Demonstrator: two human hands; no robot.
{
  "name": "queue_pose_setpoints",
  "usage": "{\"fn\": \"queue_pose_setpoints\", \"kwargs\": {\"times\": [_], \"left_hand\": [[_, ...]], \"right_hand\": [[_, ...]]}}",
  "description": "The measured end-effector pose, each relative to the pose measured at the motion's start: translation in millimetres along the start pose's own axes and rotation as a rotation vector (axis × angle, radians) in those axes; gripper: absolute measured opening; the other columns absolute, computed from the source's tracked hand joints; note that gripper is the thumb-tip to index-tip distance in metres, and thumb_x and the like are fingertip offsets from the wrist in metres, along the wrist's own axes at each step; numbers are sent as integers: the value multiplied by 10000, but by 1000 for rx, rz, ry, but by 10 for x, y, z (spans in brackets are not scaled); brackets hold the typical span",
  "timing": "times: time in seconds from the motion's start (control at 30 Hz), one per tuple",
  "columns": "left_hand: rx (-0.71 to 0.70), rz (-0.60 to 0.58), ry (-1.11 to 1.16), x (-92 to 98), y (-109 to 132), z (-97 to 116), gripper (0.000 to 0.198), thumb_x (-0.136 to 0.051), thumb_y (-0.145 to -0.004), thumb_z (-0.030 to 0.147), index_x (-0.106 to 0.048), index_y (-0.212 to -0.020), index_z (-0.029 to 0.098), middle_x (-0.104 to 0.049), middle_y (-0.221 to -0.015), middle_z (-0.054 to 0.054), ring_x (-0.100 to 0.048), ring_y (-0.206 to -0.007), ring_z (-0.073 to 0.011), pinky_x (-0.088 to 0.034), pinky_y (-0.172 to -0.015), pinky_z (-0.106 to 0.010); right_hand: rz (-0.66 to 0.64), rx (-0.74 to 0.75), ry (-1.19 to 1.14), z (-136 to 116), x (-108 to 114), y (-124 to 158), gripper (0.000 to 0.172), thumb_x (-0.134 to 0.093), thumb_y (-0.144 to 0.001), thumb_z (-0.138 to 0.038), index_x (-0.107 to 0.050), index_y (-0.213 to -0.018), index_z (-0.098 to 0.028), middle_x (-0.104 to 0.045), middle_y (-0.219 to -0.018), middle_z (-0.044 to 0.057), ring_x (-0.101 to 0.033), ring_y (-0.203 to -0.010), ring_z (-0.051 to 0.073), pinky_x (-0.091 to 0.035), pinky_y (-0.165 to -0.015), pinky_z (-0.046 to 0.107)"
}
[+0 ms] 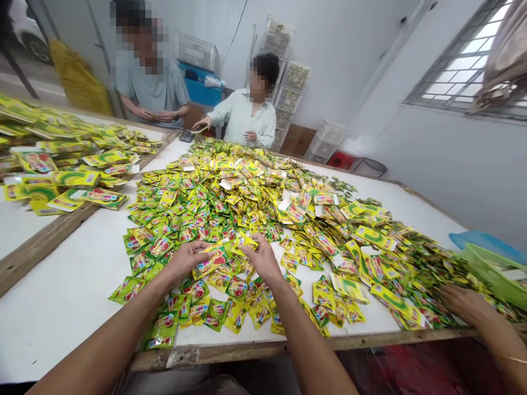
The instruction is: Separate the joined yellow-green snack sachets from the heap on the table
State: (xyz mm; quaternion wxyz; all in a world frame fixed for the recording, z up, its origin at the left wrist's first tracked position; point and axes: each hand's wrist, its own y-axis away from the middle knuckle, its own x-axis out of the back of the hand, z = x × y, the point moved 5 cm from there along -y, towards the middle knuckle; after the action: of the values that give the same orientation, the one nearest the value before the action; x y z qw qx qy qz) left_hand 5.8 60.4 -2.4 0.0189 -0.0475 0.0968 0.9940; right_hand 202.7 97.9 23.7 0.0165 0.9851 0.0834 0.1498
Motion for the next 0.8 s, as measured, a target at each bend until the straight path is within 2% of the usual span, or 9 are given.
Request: {"fn": "queue_pose_setpoints", "kwargs": {"times": [0.13,0.23,0.33,0.43,0.6,0.7,0.8], "left_hand": [[18,-60,85,-13,38,18,353,-732,-576,427,-658,-788,154,-699,-713,-31,-624,-615,-185,-452,-597,-271],[-9,-108,70,-38,64,59,325,-725,-600,407,-669,-813,169,-701,-721,-13,-618,-607,-164,-442,-597,-251],[-35,-137,0,-71,79,85,311,-705,-625,414,-675,-815,169,-702,-747,-17,-618,-627,-168,-444,-613,-255],[-68,-140,-46,-89,77,92,332,-722,-604,408,-684,-826,165,-704,-793,-29,-626,-685,-190,-454,-649,-270],[9,-109,112,-58,53,27,353,-749,-590,374,-682,-875,175,-713,-782,-21,-637,-670,-183,-474,-663,-282],[18,-77,209,-36,41,34,359,-769,-574,343,-686,-879,174,-719,-792,-23,-639,-669,-170,-477,-672,-279],[36,-55,260,-28,39,46,423,-791,-543,325,-686,-916,156,-725,-804,-47,-641,-658,-173,-483,-681,-296]], "right_hand": [[-195,-7,-68,-46,-114,-13,349,-683,-623,-461,-563,-777,-172,-493,-574,-45,-426,-510,95,-345,-478,214],[-311,-12,39,-68,-129,-37,323,-684,-609,-451,-575,-700,-161,-510,-569,-36,-437,-518,99,-340,-492,216],[-358,25,206,-98,-176,-72,258,-675,-614,-403,-611,-666,-158,-495,-530,-46,-408,-494,89,-301,-473,205],[-301,46,260,-105,-271,-109,194,-649,-628,-351,-635,-680,-164,-498,-519,-54,-412,-496,91,-302,-482,203],[-229,89,95,-161,-389,-58,197,-612,-669,-358,-604,-732,-172,-540,-609,-36,-479,-590,120,-373,-555,222],[-84,145,56,-227,-315,-2,240,-599,-695,-417,-570,-743,-184,-513,-645,-27,-463,-608,121,-380,-580,233],[58,202,191,-249,-255,30,251,-593,-711,-437,-576,-674,-189,-518,-673,-3,-476,-653,142,-386,-639,264]]}}
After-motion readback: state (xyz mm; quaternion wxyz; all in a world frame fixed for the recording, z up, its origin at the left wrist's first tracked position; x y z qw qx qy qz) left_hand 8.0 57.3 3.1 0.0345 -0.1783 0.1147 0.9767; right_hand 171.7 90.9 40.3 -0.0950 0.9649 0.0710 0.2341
